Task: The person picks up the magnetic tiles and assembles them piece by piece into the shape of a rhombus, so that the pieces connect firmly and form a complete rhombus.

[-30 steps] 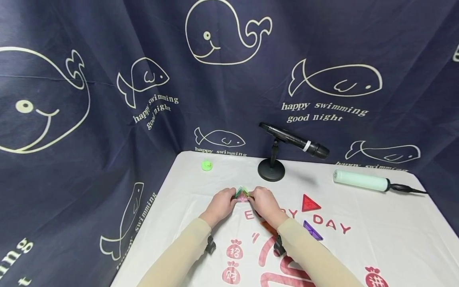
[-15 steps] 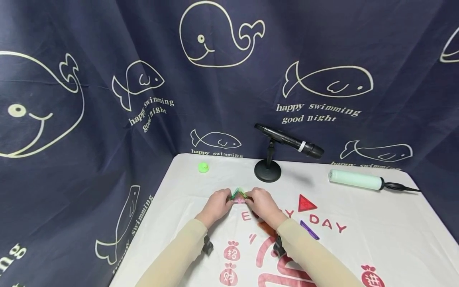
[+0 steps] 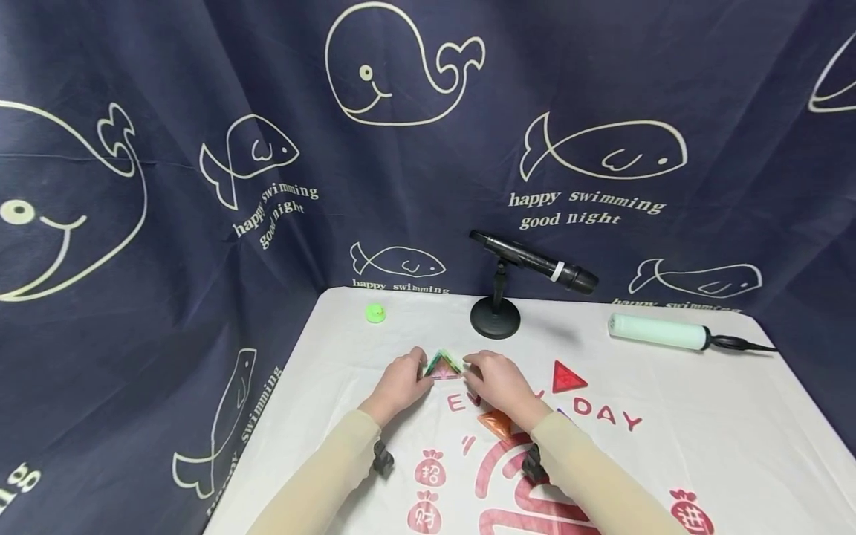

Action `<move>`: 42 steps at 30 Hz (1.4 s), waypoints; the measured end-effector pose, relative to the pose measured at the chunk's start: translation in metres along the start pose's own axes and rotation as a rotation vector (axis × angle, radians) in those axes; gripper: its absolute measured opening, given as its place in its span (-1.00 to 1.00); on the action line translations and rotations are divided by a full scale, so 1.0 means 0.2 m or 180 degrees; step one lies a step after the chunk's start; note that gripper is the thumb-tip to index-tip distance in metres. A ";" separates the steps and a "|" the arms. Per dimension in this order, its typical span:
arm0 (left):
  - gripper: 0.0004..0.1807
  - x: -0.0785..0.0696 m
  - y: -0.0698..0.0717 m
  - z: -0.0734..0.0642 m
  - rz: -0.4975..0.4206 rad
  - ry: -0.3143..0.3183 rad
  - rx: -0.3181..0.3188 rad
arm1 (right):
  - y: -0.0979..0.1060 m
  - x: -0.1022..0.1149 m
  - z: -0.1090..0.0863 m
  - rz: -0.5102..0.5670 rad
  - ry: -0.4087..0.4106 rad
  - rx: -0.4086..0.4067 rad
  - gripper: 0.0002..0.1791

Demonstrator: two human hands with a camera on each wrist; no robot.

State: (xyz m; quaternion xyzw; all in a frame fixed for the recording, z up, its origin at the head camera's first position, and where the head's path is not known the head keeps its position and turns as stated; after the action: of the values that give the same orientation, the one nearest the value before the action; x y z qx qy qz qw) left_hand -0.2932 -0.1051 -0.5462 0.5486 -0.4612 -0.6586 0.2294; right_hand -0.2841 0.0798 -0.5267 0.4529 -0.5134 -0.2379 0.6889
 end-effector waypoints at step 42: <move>-0.79 -0.49 -0.29 -0.13 0.0518 -0.0872 0.0442 | 0.33 -0.70 -0.47 -0.0089 -0.0408 -0.0226 -0.47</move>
State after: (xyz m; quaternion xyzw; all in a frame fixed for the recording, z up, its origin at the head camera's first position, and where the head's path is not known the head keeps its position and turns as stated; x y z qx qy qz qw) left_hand -0.2277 -0.0073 -0.5453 0.4291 -0.5754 -0.6730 0.1784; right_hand -0.2570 0.2574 -0.5438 0.4192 -0.5413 -0.2940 0.6669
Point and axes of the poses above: each hand's wrist, its own z-axis towards the middle knuckle, its own y-axis out of the back of the hand, x = y × z, the point moved 7 cm from there along z, towards the middle knuckle, and after that the axes turned 6 degrees about x, right-handed, at the moved point
